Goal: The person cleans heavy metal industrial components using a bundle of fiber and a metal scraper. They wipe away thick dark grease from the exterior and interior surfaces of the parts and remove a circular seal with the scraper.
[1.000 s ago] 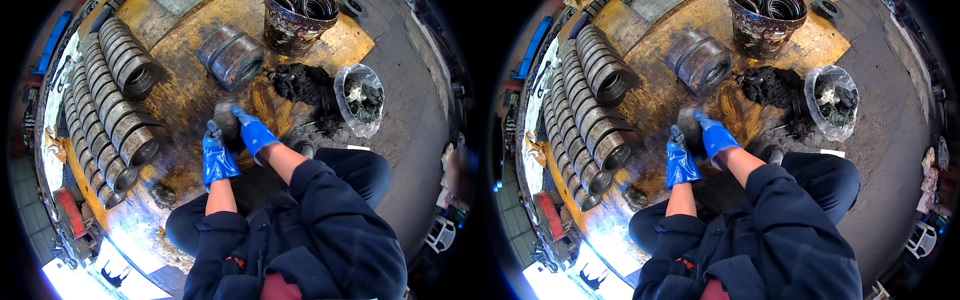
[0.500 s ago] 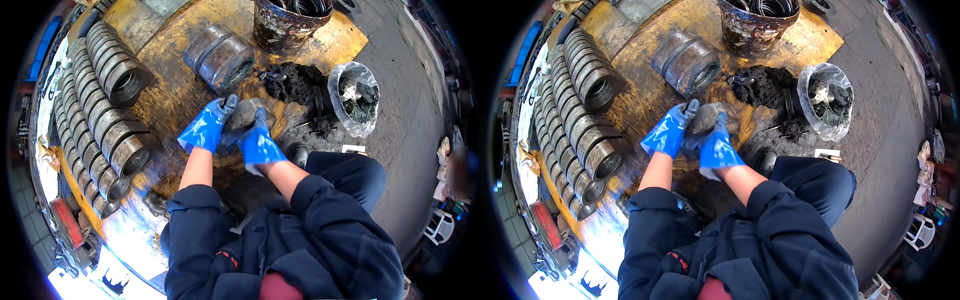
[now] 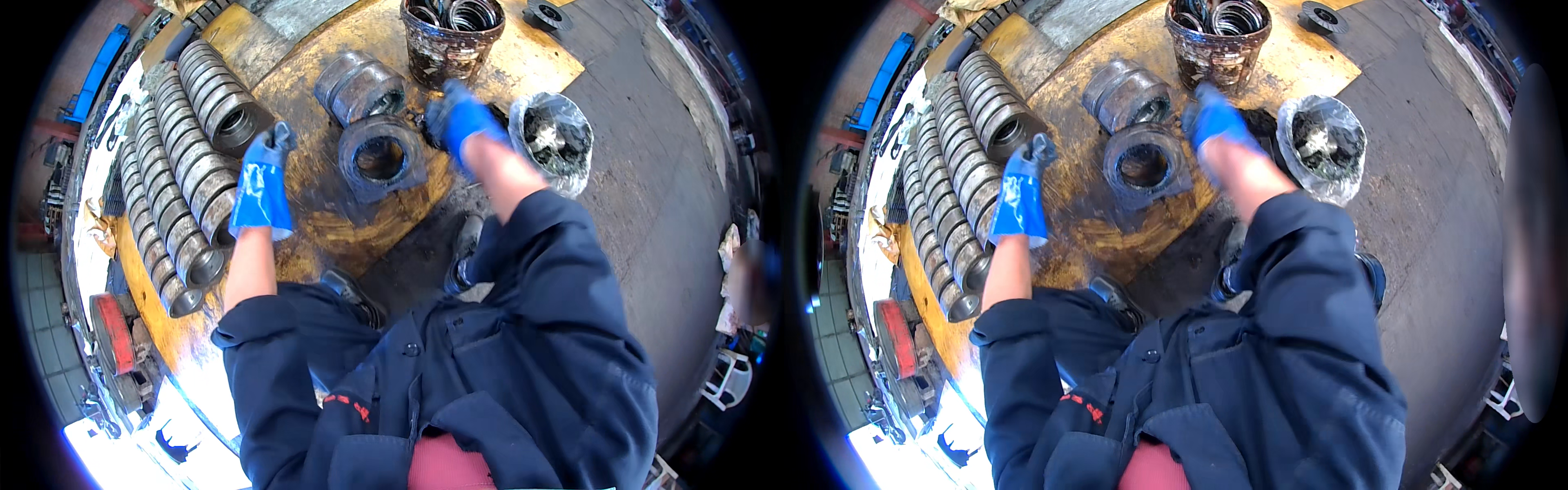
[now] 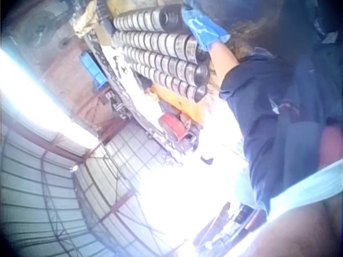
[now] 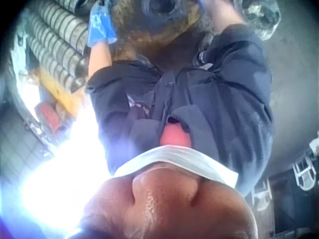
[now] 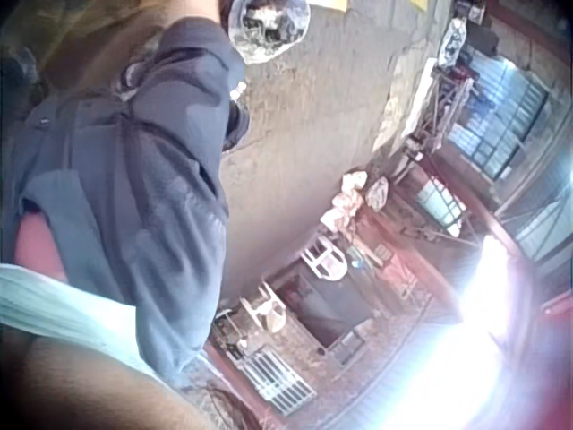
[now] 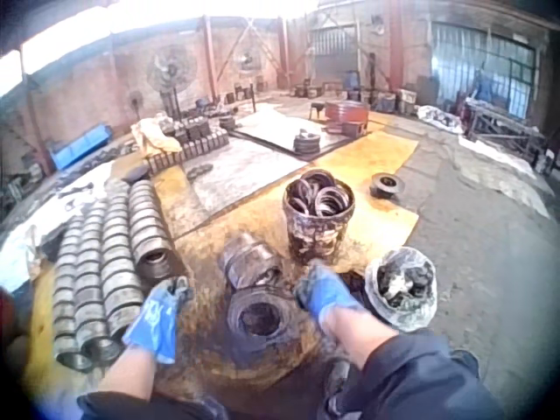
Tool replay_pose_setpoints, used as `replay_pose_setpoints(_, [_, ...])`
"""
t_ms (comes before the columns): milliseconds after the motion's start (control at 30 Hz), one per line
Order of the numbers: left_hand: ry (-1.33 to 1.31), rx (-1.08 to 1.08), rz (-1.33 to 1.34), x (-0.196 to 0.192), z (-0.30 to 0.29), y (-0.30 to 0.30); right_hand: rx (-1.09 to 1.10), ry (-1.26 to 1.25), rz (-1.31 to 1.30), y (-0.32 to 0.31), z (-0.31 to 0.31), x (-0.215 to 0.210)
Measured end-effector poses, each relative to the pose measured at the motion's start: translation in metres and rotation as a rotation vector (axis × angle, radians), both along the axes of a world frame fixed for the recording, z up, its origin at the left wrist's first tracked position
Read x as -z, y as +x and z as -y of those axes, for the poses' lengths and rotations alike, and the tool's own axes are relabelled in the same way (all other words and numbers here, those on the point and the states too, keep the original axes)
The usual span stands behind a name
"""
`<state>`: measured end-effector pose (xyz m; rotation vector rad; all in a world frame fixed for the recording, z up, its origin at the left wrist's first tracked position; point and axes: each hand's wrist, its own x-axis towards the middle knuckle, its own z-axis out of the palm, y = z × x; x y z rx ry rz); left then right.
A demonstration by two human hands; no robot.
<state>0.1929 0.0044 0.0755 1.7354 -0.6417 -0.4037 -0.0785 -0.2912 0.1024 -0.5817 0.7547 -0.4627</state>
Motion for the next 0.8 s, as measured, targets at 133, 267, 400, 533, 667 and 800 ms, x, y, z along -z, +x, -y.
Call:
replay_pose_setpoints(133, [0.003, 0.095, 0.053, -0.073, -0.037, -0.007, 0.062, -0.696, -0.115, -0.117, 0.098, -0.084])
replay_pose_setpoints(267, [0.133, 0.124, 0.237, -0.140, -0.046, -0.060, 0.275, -0.549, -0.191, -0.301, 0.092, -0.116])
replay_pose_setpoints(400, [0.085, 0.165, 0.278, -0.192, -0.081, -0.097, 0.381, -0.406, -0.191, -0.454, 0.052, -0.115])
replay_pose_setpoints(533, [-0.045, 0.275, 0.164, -0.195, -0.091, -0.148, 0.134, -0.209, 0.006, -0.602, 0.021, -0.118])
replay_pose_setpoints(667, [-0.143, 0.368, 0.048, -0.209, -0.099, -0.211, 0.704, 0.042, -0.340, -0.582, -0.045, -0.063])
replay_pose_setpoints(800, [-0.190, 0.524, -0.028, -0.167, -0.070, -0.219, 0.575, -0.028, -0.284, -0.495, -0.069, 0.032])
